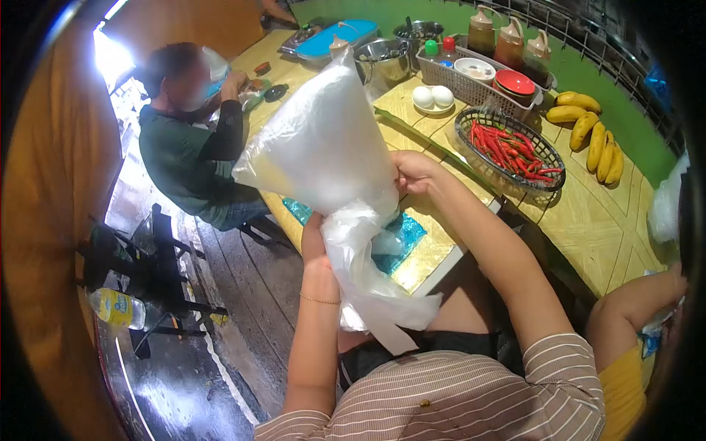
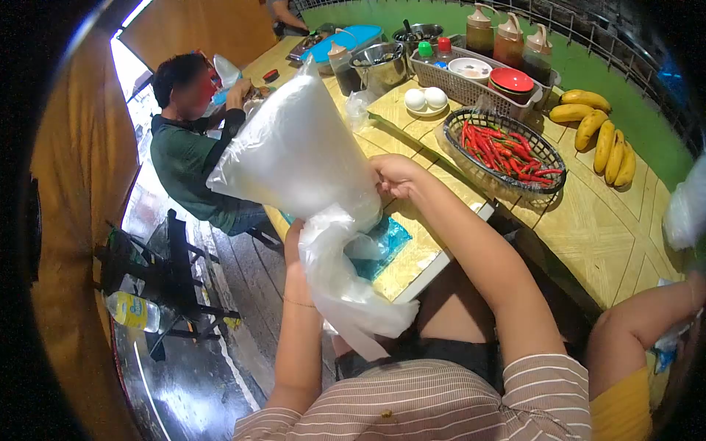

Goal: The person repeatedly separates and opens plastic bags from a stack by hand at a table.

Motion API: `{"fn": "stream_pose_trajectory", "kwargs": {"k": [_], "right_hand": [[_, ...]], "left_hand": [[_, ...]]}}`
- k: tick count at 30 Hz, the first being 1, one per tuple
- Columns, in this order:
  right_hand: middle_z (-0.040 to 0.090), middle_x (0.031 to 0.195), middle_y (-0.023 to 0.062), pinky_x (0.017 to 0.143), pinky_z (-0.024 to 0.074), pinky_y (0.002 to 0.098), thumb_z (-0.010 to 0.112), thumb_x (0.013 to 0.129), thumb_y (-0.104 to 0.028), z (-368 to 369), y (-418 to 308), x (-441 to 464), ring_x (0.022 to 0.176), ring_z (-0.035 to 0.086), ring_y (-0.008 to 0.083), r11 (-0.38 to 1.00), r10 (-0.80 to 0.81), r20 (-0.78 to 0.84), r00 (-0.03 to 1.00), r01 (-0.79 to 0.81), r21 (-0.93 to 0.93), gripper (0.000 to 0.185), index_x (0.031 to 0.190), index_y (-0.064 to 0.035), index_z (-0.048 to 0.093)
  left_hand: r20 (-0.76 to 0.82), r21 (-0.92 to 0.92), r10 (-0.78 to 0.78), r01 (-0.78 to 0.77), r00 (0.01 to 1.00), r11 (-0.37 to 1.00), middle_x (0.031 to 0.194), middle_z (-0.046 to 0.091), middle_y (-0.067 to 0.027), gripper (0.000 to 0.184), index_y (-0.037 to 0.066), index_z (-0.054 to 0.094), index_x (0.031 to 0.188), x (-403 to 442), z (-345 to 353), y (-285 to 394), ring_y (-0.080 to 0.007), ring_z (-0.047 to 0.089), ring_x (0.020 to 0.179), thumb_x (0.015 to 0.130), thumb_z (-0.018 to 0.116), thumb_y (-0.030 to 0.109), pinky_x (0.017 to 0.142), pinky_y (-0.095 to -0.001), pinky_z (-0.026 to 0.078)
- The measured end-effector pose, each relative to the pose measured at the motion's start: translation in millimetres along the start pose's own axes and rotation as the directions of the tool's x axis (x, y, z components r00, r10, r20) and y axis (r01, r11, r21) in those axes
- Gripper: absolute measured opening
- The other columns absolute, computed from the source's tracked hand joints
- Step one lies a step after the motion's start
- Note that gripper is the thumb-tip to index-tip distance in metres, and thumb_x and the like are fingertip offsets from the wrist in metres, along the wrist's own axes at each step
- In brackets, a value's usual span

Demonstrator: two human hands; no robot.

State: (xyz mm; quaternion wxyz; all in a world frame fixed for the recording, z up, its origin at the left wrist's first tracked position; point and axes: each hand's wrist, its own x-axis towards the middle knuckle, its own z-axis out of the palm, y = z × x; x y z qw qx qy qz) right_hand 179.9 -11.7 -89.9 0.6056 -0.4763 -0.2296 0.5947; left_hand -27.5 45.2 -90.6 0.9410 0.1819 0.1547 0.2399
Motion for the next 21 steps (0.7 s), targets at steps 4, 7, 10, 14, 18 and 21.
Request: {"fn": "stream_pose_trajectory", "kwargs": {"k": [4, 7, 10, 14, 18, 21], "right_hand": [[0.054, 0.069, 0.0028, 0.033, 0.0307, 0.0169, 0.049, 0.083, -0.009, -3.4, 6.1, -20.1, 0.049, 0.047, 0.0066, 0.932, -0.022, 0.088, 0.996, -0.012, 0.362, 0.011, 0.089, -0.0011, 0.053], [0.054, 0.071, 0.003, 0.033, 0.0312, 0.0163, 0.049, 0.083, -0.008, 3.6, 5.2, -45.2, 0.051, 0.048, 0.0061, 0.933, -0.045, 0.094, 0.995, 0.008, 0.359, 0.012, 0.094, -0.0031, 0.05], [0.054, 0.072, 0.0026, 0.035, 0.0319, 0.0161, 0.049, 0.083, -0.005, 8.6, 8.6, -57.3, 0.051, 0.047, 0.0059, 0.945, -0.075, -0.013, 0.997, 0.075, 0.319, 0.015, 0.097, -0.006, 0.047], [0.053, 0.071, 0.0019, 0.038, 0.0322, 0.0167, 0.05, 0.082, -0.001, 11.4, 17.1, -58.9, 0.051, 0.047, 0.0059, 0.947, -0.125, 0.023, 0.992, 0.113, 0.3, 0.016, 0.096, -0.0069, 0.046], [0.051, 0.066, -0.002, 0.039, 0.0305, 0.0141, 0.054, 0.08, -0.003, 24.6, 20.4, -61.1, 0.05, 0.045, 0.0023, 0.949, -0.237, -0.108, 0.965, 0.254, 0.186, 0.018, 0.095, -0.0082, 0.047], [0.05, 0.063, -0.0013, 0.039, 0.03, 0.016, 0.053, 0.076, -0.001, 26.7, 18.4, -62.5, 0.049, 0.045, 0.0038, 0.952, -0.27, -0.184, 0.945, 0.291, 0.099, 0.02, 0.094, -0.0078, 0.047]], "left_hand": [[0.199, 0.13, -0.064, 0.039, 0.978, 0.991, 0.1, 0.057, -0.0142, 0.03, 0.0, 0.049, 0.105, -11.1, -15.0, 2.3, -0.0293, 0.059, 0.085, 0.087, 0.043, 0.023, 0.075, -0.0411, 0.049], [0.072, 0.286, 0.016, -0.036, 0.997, 0.958, 0.088, 0.057, -0.01, 0.02, 0.004, 0.049, 0.098, -23.2, -24.1, -1.7, -0.0242, 0.058, 0.066, 0.086, 0.048, 0.02, 0.06, -0.0355, 0.051], [0.093, 0.151, -0.145, 0.13, 0.985, 0.98, 0.084, 0.055, -0.006, 0.018, 0.006, 0.047, 0.098, -32.6, -13.2, -6.8, -0.0159, 0.048, 0.054, 0.084, 0.052, 0.016, 0.049, -0.0278, 0.044], [0.049, 0.198, -0.204, 0.191, 0.978, 0.961, 0.082, 0.052, -0.0042, 0.023, 0.007, 0.045, 0.101, -35.7, -1.0, -14.9, -0.0112, 0.046, 0.048, 0.082, 0.056, 0.014, 0.042, -0.0238, 0.041], [0.05, 0.346, -0.132, 0.107, 0.99, 0.932, 0.088, 0.055, -0.0071, 0.035, 0.003, 0.042, 0.109, -40.0, 20.3, -25.2, -0.0121, 0.049, 0.049, 0.08, 0.06, 0.012, 0.042, -0.0246, 0.041], [0.012, 0.46, -0.08, 0.066, 0.997, 0.885, 0.092, 0.056, -0.0078, 0.042, 0.0, 0.041, 0.112, -40.0, 20.9, -28.7, -0.0126, 0.051, 0.052, 0.078, 0.063, 0.012, 0.045, -0.0244, 0.041]]}}
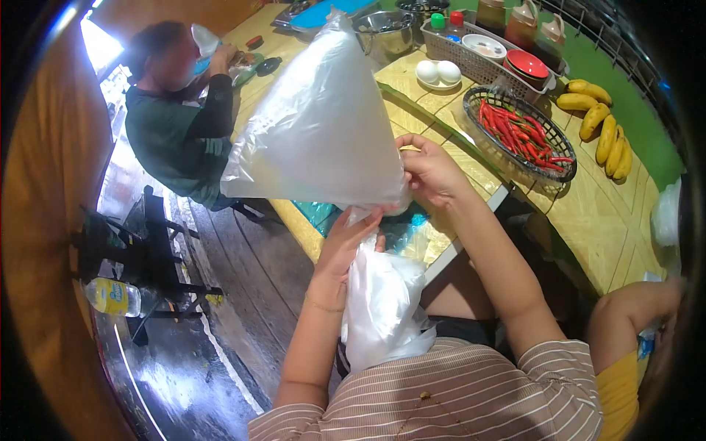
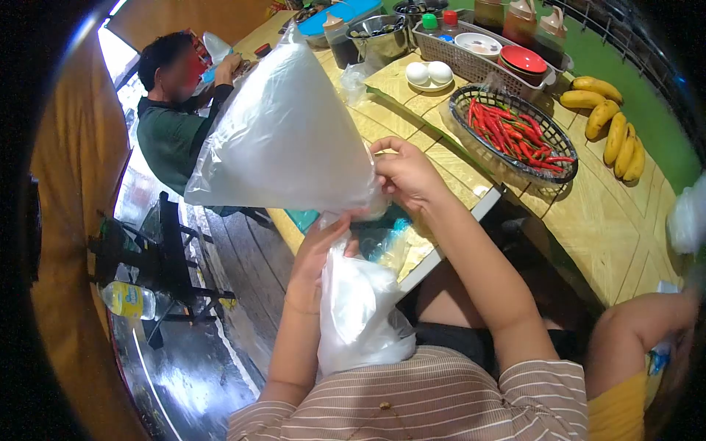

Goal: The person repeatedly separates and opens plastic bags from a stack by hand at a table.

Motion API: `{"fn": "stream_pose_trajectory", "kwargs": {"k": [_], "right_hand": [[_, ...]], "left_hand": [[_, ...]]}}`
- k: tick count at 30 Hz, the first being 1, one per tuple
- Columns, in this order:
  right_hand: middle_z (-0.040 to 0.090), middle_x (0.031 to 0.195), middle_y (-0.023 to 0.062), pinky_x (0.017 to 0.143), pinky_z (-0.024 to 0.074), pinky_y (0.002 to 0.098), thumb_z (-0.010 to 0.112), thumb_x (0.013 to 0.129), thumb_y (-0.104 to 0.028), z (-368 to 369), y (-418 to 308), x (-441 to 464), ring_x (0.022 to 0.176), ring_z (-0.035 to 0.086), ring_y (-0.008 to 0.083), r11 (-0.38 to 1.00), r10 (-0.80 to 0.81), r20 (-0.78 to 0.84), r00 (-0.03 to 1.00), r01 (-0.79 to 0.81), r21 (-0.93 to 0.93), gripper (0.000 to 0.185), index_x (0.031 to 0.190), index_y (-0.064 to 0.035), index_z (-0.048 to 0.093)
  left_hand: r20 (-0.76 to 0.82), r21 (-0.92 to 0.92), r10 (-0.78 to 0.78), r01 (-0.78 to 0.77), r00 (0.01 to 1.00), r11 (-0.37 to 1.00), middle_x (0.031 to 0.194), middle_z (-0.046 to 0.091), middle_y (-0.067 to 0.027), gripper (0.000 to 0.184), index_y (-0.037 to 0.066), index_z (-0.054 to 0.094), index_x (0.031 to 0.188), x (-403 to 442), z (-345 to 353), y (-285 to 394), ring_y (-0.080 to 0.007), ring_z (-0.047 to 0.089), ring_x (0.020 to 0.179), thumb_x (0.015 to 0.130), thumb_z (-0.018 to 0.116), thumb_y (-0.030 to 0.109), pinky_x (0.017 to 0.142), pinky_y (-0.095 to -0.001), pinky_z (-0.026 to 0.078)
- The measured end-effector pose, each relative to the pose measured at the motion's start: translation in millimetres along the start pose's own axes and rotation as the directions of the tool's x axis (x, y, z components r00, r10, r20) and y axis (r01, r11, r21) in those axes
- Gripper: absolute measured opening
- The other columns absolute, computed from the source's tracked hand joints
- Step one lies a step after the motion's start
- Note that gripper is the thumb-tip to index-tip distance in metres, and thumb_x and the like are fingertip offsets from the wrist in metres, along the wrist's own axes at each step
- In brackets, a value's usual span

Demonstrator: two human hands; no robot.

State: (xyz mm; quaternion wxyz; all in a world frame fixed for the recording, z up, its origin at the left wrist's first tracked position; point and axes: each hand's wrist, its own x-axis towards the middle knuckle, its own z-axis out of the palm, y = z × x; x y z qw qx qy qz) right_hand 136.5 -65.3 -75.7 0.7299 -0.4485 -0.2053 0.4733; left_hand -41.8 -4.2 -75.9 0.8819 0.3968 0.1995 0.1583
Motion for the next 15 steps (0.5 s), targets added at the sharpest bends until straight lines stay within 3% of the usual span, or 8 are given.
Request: {"fn": "stream_pose_trajectory", "kwargs": {"k": [2, 4, 6, 8, 9, 11, 15], "right_hand": [[0.05, 0.062, 0.0001, 0.039, 0.0306, 0.018, 0.051, 0.073, 0.001, -3.5, -0.8, 1.3, 0.049, 0.045, 0.0055, 0.999, 0.004, -0.041, 0.999, -0.005, -0.04, 0.022, 0.093, -0.0071, 0.046], [0.049, 0.06, -0.0007, 0.039, 0.0314, 0.0185, 0.053, 0.072, -0.001, -10.4, -1.5, 2.6, 0.049, 0.045, 0.0059, 0.992, 0.031, -0.014, 0.999, -0.032, -0.125, 0.019, 0.09, -0.0071, 0.047], [0.049, 0.061, -0.0012, 0.04, 0.0324, 0.0193, 0.054, 0.072, -0.001, -13.0, -4.2, 1.9, 0.049, 0.045, 0.0056, 0.988, 0.029, 0.018, 0.999, -0.026, -0.153, 0.016, 0.086, -0.007, 0.048], [0.048, 0.06, -0.0019, 0.04, 0.033, 0.0202, 0.056, 0.072, -0.002, -15.7, -3.9, 4.1, 0.049, 0.045, 0.0052, 0.909, -0.148, 0.021, 0.989, 0.144, -0.39, 0.014, 0.082, -0.0067, 0.048], [0.048, 0.06, -0.0019, 0.04, 0.033, 0.0202, 0.056, 0.072, -0.002, -16.1, -2.4, 6.5, 0.049, 0.045, 0.0052, 0.909, -0.146, 0.022, 0.989, 0.143, -0.392, 0.014, 0.082, -0.0067, 0.048], [0.047, 0.058, -0.0029, 0.04, 0.0322, 0.0203, 0.057, 0.072, -0.003, -16.3, 0.1, 11.5, 0.048, 0.044, 0.0048, 0.809, -0.292, 0.022, 0.956, 0.259, -0.528, 0.012, 0.081, -0.0066, 0.049], [0.05, 0.058, -0.002, 0.04, 0.0287, 0.0188, 0.059, 0.072, -0.005, -11.1, -7.4, 16.3, 0.044, 0.042, 0.0043, 0.897, -0.187, -0.006, 0.982, 0.168, -0.409, 0.014, 0.082, -0.0066, 0.049]], "left_hand": [[-0.054, 0.06, 0.018, -0.015, 0.998, 0.998, 0.092, 0.057, -0.0078, 0.045, -0.001, 0.04, 0.113, 1.4, -0.8, -3.4, -0.0128, 0.052, 0.054, 0.078, 0.064, 0.012, 0.047, -0.0241, 0.042], [-0.14, 0.283, -0.044, 0.082, 0.989, 0.956, 0.087, 0.058, -0.006, 0.041, -0.002, 0.044, 0.111, 5.7, -4.8, -10.2, -0.0124, 0.053, 0.058, 0.078, 0.064, 0.013, 0.052, -0.0234, 0.043], [-0.174, 0.195, -0.046, 0.08, 0.984, 0.977, 0.086, 0.059, -0.0056, 0.032, -0.001, 0.05, 0.105, 5.5, -5.4, -13.7, -0.0111, 0.054, 0.062, 0.079, 0.062, 0.014, 0.054, -0.0223, 0.044], [-0.183, 0.117, -0.001, 0.022, 0.983, 0.993, 0.082, 0.057, -0.004, 0.024, 0.003, 0.054, 0.097, 5.0, -4.2, -12.3, -0.0102, 0.053, 0.062, 0.078, 0.063, 0.015, 0.053, -0.0221, 0.043], [-0.184, 0.114, 0.001, 0.021, 0.983, 0.993, 0.082, 0.057, -0.004, 0.024, 0.003, 0.054, 0.097, 4.3, -6.2, -12.3, -0.0102, 0.053, 0.062, 0.078, 0.063, 0.015, 0.053, -0.0221, 0.043], [-0.23, 0.062, 0.014, 0.001, 0.973, 0.998, 0.076, 0.055, -0.002, 0.016, 0.006, 0.055, 0.091, 2.5, -13.9, -12.5, -0.0099, 0.051, 0.062, 0.079, 0.061, 0.015, 0.053, -0.022, 0.043], [-0.275, -0.094, 0.106, -0.137, 0.955, 0.986, 0.073, 0.052, -0.0005, 0.013, 0.008, 0.054, 0.087, 1.8, -27.7, -1.7, -0.01, 0.05, 0.063, 0.08, 0.06, 0.017, 0.052, -0.0225, 0.042]]}}
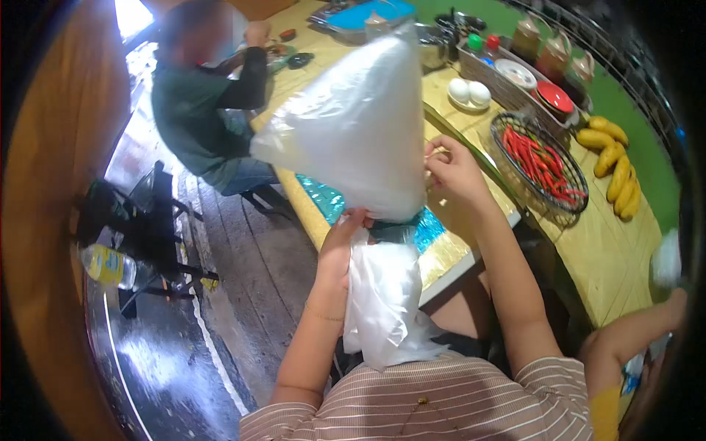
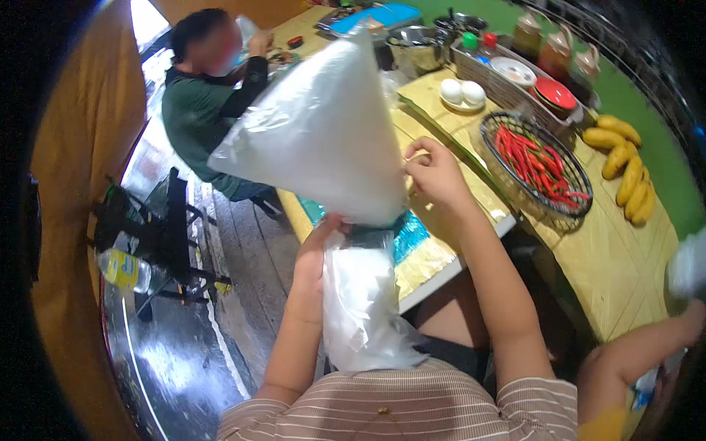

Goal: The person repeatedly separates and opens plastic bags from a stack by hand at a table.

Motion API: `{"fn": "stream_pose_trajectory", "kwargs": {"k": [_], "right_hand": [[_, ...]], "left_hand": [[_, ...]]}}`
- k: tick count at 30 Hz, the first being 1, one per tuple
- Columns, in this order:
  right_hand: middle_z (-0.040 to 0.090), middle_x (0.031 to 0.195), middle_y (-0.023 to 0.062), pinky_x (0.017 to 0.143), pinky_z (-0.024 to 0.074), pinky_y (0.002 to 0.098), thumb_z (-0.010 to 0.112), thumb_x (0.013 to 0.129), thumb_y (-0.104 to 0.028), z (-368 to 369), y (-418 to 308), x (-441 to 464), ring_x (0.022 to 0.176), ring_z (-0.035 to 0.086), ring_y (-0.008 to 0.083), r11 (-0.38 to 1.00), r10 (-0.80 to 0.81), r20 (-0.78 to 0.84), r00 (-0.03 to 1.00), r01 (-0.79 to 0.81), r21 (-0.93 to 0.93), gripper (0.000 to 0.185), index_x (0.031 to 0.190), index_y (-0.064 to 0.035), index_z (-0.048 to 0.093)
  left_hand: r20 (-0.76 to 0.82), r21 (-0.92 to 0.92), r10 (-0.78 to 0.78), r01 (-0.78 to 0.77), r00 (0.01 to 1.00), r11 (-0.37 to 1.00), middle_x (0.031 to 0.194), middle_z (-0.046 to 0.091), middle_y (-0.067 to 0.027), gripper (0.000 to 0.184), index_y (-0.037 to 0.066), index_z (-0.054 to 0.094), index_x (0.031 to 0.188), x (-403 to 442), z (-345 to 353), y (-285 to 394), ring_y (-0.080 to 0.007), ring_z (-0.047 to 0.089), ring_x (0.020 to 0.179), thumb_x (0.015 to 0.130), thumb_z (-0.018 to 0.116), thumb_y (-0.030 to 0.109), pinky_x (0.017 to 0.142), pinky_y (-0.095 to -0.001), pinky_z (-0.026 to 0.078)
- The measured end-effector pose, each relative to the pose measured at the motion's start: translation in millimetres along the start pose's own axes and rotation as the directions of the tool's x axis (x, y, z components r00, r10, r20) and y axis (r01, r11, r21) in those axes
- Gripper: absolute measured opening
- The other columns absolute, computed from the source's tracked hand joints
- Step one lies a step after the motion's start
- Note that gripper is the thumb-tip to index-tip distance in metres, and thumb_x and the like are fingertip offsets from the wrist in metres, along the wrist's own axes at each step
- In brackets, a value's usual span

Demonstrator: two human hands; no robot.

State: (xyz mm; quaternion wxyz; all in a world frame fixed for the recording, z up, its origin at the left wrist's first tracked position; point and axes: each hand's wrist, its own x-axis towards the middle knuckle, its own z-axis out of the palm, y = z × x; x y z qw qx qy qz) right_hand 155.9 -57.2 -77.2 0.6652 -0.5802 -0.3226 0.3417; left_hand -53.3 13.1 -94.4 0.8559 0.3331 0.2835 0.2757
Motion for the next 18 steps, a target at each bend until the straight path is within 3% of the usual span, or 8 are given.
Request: {"fn": "stream_pose_trajectory", "kwargs": {"k": [3, 6, 7, 9, 10, 12, 16, 18], "right_hand": [[0.052, 0.058, -0.0016, 0.039, 0.0262, 0.0187, 0.058, 0.071, -0.004, 4.7, -11.6, 6.6, 0.044, 0.04, 0.0034, 0.999, 0.048, -0.04, 0.998, -0.048, -0.003, 0.015, 0.083, -0.0058, 0.049], [0.051, 0.057, -0.0024, 0.04, 0.0252, 0.0186, 0.057, 0.073, -0.003, 4.9, -3.6, 23.4, 0.045, 0.039, 0.0025, 0.997, 0.029, 0.003, 1.0, -0.029, -0.072, 0.015, 0.086, -0.0046, 0.05], [0.051, 0.058, -0.0025, 0.04, 0.0265, 0.0185, 0.056, 0.073, -0.002, 5.8, 0.5, 27.6, 0.046, 0.04, 0.0026, 0.994, 0.036, 0.016, 0.999, -0.034, -0.1, 0.015, 0.087, -0.0041, 0.051], [0.051, 0.059, -0.002, 0.043, 0.03, 0.0186, 0.054, 0.074, 0.001, 8.7, 9.8, 30.0, 0.047, 0.041, 0.0032, 0.99, -0.022, 0.018, 1.0, 0.025, -0.142, 0.015, 0.088, -0.0028, 0.052], [0.051, 0.059, -0.0016, 0.044, 0.0315, 0.0187, 0.052, 0.074, 0.002, 7.6, 16.8, 31.3, 0.048, 0.042, 0.0035, 0.975, -0.082, 0.02, 0.996, 0.085, -0.206, 0.014, 0.087, -0.0021, 0.052], [0.051, 0.059, -0.0004, 0.045, 0.0334, 0.0195, 0.048, 0.074, 0.006, 2.9, 26.1, 30.8, 0.05, 0.044, 0.0044, 0.942, -0.153, 0.044, 0.987, 0.159, -0.294, 0.013, 0.085, -0.0009, 0.054], [0.051, 0.059, -0.0012, 0.047, 0.0351, 0.0199, 0.05, 0.075, 0.004, -3.5, 17.3, 23.7, 0.052, 0.046, 0.0052, 0.957, -0.099, 0.055, 0.994, 0.11, -0.268, 0.012, 0.084, -0.0009, 0.054], [0.053, 0.062, -0.001, 0.049, 0.0376, 0.0206, 0.053, 0.075, 0.0, -3.5, 5.5, 28.8, 0.054, 0.048, 0.0061, 0.863, -0.152, 0.01, 0.988, 0.137, -0.487, 0.011, 0.086, -0.0005, 0.055]], "left_hand": [[-0.033, -0.11, 0.081, -0.084, 0.996, 0.99, 0.077, 0.052, -0.001, 0.012, 0.008, 0.055, 0.087, 11.0, -8.7, 9.7, -0.0101, 0.05, 0.069, 0.08, 0.058, 0.016, 0.057, -0.023, 0.043], [-0.043, -0.015, 0.113, -0.114, 0.993, 0.993, 0.08, 0.05, -0.0025, 0.011, 0.005, 0.056, 0.086, 17.4, -7.8, 18.0, -0.0112, 0.048, 0.075, 0.079, 0.054, 0.013, 0.067, -0.0231, 0.042], [-0.045, -0.024, 0.127, -0.128, 0.991, 0.992, 0.08, 0.05, -0.0025, 0.011, 0.005, 0.056, 0.086, 18.8, -7.2, 17.3, -0.0112, 0.048, 0.075, 0.079, 0.054, 0.013, 0.067, -0.0231, 0.042], [0.038, 0.179, 0.281, -0.283, 0.959, 0.942, 0.079, 0.05, -0.0021, 0.011, 0.004, 0.056, 0.084, 24.2, -9.9, 14.0, -0.011, 0.048, 0.075, 0.079, 0.054, 0.013, 0.065, -0.0229, 0.042], [0.038, 0.173, 0.291, -0.293, 0.956, 0.94, 0.079, 0.05, -0.0021, 0.011, 0.004, 0.056, 0.084, 25.9, -12.1, 12.4, -0.011, 0.048, 0.075, 0.079, 0.054, 0.013, 0.065, -0.0229, 0.042], [0.021, 0.177, 0.149, -0.15, 0.989, 0.973, 0.093, 0.055, -0.0067, 0.017, 0.002, 0.059, 0.089, 28.1, -18.5, 8.6, -0.0131, 0.053, 0.08, 0.082, 0.048, 0.013, 0.073, -0.0245, 0.042], [0.032, 0.096, 0.059, -0.062, 0.998, 0.993, 0.091, 0.056, -0.006, 0.018, 0.002, 0.057, 0.092, 30.9, -25.0, 9.4, -0.0127, 0.052, 0.083, 0.082, 0.049, 0.015, 0.075, -0.0254, 0.041], [-0.019, 0.16, 0.313, -0.306, 0.95, 0.938, 0.082, 0.056, -0.003, 0.015, 0.002, 0.057, 0.09, 24.6, -12.8, 18.1, -0.01, 0.052, 0.073, 0.082, 0.052, 0.014, 0.067, -0.0223, 0.043]]}}
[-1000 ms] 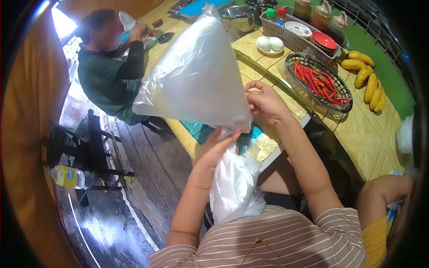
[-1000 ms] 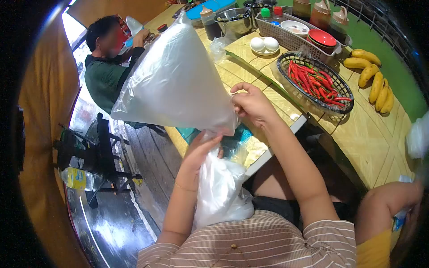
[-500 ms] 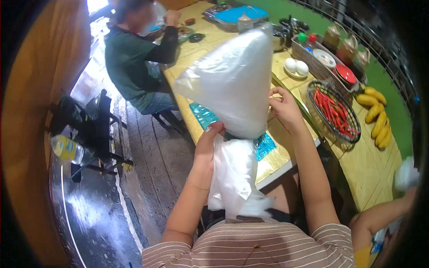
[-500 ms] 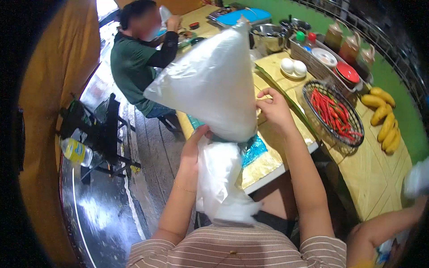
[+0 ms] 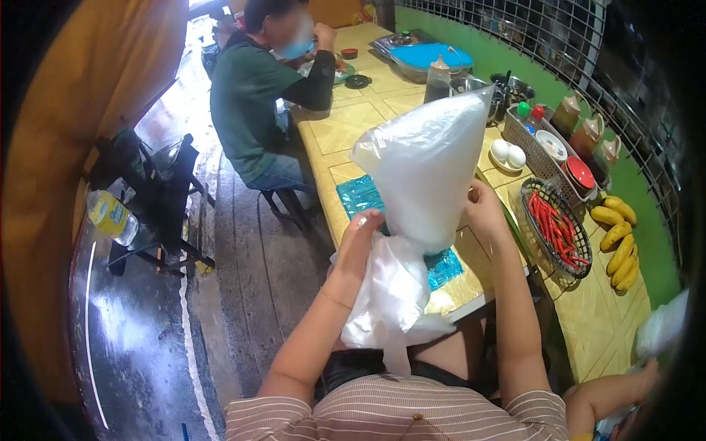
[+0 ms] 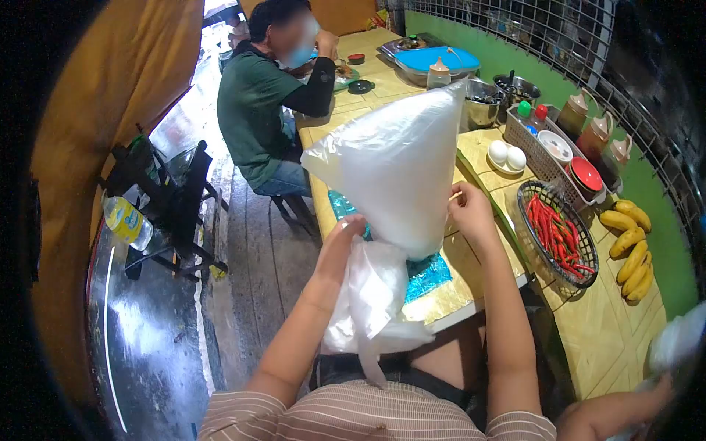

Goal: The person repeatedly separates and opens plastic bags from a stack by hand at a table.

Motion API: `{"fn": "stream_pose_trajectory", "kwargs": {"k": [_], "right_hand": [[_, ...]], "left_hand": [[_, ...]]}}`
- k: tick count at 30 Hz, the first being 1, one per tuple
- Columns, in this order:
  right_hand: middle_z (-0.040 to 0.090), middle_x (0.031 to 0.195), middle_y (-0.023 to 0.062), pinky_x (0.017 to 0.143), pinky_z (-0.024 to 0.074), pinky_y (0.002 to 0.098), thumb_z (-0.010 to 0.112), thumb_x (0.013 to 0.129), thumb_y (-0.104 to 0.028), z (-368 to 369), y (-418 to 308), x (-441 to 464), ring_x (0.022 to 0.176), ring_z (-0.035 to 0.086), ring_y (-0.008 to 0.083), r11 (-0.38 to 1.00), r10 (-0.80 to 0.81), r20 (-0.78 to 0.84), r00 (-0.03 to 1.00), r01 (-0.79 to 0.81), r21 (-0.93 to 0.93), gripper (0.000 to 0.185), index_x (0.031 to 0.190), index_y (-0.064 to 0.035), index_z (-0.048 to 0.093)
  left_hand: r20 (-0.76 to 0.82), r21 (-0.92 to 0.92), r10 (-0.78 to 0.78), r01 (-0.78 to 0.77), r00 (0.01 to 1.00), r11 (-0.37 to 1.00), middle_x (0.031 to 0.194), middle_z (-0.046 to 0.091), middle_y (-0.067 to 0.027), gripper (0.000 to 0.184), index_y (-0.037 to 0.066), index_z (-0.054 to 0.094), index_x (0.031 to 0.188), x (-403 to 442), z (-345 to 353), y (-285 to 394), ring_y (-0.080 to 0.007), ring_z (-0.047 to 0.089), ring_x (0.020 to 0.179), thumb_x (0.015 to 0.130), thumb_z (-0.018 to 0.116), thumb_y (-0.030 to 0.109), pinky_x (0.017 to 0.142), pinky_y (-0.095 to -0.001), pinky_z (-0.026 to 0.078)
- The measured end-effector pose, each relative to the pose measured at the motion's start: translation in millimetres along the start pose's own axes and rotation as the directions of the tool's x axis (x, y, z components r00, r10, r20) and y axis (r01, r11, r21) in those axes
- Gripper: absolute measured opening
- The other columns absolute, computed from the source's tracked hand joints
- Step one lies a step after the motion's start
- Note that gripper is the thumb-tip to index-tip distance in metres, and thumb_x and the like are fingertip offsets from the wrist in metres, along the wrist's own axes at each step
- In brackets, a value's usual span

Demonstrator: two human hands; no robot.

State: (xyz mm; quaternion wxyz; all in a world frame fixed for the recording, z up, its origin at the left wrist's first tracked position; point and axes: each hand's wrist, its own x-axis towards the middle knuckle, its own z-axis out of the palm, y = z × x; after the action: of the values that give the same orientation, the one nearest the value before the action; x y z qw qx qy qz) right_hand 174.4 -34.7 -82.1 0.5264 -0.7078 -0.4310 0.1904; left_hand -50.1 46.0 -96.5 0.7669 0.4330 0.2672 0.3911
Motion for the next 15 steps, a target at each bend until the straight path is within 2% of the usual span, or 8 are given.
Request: {"fn": "stream_pose_trajectory", "kwargs": {"k": [1, 3, 4, 6, 8, 11, 13, 15], "right_hand": [[0.053, 0.062, -0.001, 0.049, 0.0376, 0.0206, 0.053, 0.075, 0.0, -0.5, -7.3, 4.7, 0.054, 0.048, 0.0061, 1.0, -0.008, 0.005, 1.0, 0.008, -0.002, 0.011, 0.086, -0.0005, 0.055], [0.056, 0.069, -0.0004, 0.052, 0.0404, 0.0205, 0.057, 0.074, -0.004, -0.6, -29.6, 14.0, 0.057, 0.049, 0.0058, 0.959, 0.052, 0.095, 0.994, -0.076, 0.273, 0.015, 0.089, -0.0002, 0.056], [0.059, 0.082, 0.0035, 0.058, 0.0439, 0.0227, 0.059, 0.073, -0.007, -1.2, -31.7, 18.8, 0.067, 0.053, 0.0088, 0.93, 0.072, 0.191, 0.979, -0.135, 0.343, 0.025, 0.096, 0.002, 0.056], [0.059, 0.087, 0.0055, 0.06, 0.045, 0.0242, 0.06, 0.072, -0.008, 6.0, -40.7, 22.3, 0.071, 0.054, 0.0109, 0.943, -0.003, 0.239, 0.971, -0.077, 0.323, 0.029, 0.099, 0.0028, 0.055], [0.059, 0.092, 0.0076, 0.062, 0.0461, 0.0258, 0.062, 0.072, -0.008, 11.2, -45.5, 26.3, 0.076, 0.055, 0.013, 0.952, -0.082, 0.283, 0.956, -0.01, 0.307, 0.033, 0.102, 0.0036, 0.054], [0.057, 0.099, 0.0108, 0.066, 0.0468, 0.0287, 0.063, 0.072, -0.01, 15.3, -43.5, 28.0, 0.082, 0.055, 0.0159, 0.914, -0.075, 0.305, 0.949, -0.057, 0.401, 0.039, 0.106, 0.0053, 0.052], [0.057, 0.1, 0.0119, 0.067, 0.0467, 0.0284, 0.063, 0.072, -0.011, 17.9, -44.6, 25.4, 0.081, 0.055, 0.0158, 0.913, -0.016, 0.307, 0.952, -0.111, 0.392, 0.039, 0.106, 0.0051, 0.052], [0.057, 0.098, 0.0118, 0.067, 0.0468, 0.0285, 0.062, 0.072, -0.01, 18.2, -27.0, 31.8, 0.081, 0.055, 0.0159, 0.909, 0.086, 0.319, 0.944, -0.205, 0.363, 0.038, 0.105, 0.0052, 0.052]], "left_hand": [[-0.003, -0.004, 0.009, -0.009, 1.0, 1.0, 0.082, 0.056, -0.003, 0.015, 0.002, 0.057, 0.09, 3.9, 1.7, 3.0, -0.01, 0.052, 0.073, 0.082, 0.052, 0.014, 0.067, -0.0223, 0.043], [0.052, -0.044, 0.08, -0.077, 0.995, 0.996, 0.085, 0.058, -0.0043, 0.019, 0.002, 0.056, 0.095, 15.5, 7.3, 10.7, -0.0102, 0.054, 0.076, 0.083, 0.052, 0.016, 0.068, -0.0223, 0.044], [0.05, -0.05, 0.086, -0.083, 0.995, 0.995, 0.085, 0.058, -0.0043, 0.019, 0.002, 0.056, 0.095, 21.3, 11.1, 13.5, -0.0102, 0.054, 0.076, 0.083, 0.052, 0.016, 0.068, -0.0223, 0.044], [0.138, 0.009, -0.113, 0.113, 0.984, 0.994, 0.091, 0.059, -0.0057, 0.021, 0.001, 0.056, 0.098, 30.0, 17.0, 16.8, -0.0107, 0.055, 0.08, 0.084, 0.051, 0.016, 0.07, -0.0226, 0.044], [0.145, 0.032, -0.118, 0.114, 0.982, 0.993, 0.091, 0.059, -0.006, 0.021, 0.0, 0.056, 0.097, 38.5, 15.5, 12.5, -0.011, 0.055, 0.08, 0.084, 0.05, 0.015, 0.07, -0.0227, 0.044], [0.149, 0.052, -0.066, 0.059, 0.987, 0.997, 0.091, 0.059, -0.0061, 0.021, -0.001, 0.056, 0.097, 42.1, 16.6, 9.8, -0.0114, 0.056, 0.078, 0.084, 0.05, 0.014, 0.07, -0.0228, 0.045], [0.138, 0.045, -0.014, 0.008, 0.99, 0.999, 0.09, 0.06, -0.0059, 0.02, -0.001, 0.056, 0.096, 41.8, 14.5, 9.3, -0.0115, 0.056, 0.077, 0.084, 0.05, 0.013, 0.069, -0.0229, 0.045], [0.289, -0.038, -0.025, 0.038, 0.957, 0.999, 0.088, 0.06, -0.0053, 0.018, 0.001, 0.057, 0.094, 44.5, 8.0, 5.0, -0.0117, 0.057, 0.076, 0.083, 0.05, 0.012, 0.069, -0.0229, 0.045]]}}
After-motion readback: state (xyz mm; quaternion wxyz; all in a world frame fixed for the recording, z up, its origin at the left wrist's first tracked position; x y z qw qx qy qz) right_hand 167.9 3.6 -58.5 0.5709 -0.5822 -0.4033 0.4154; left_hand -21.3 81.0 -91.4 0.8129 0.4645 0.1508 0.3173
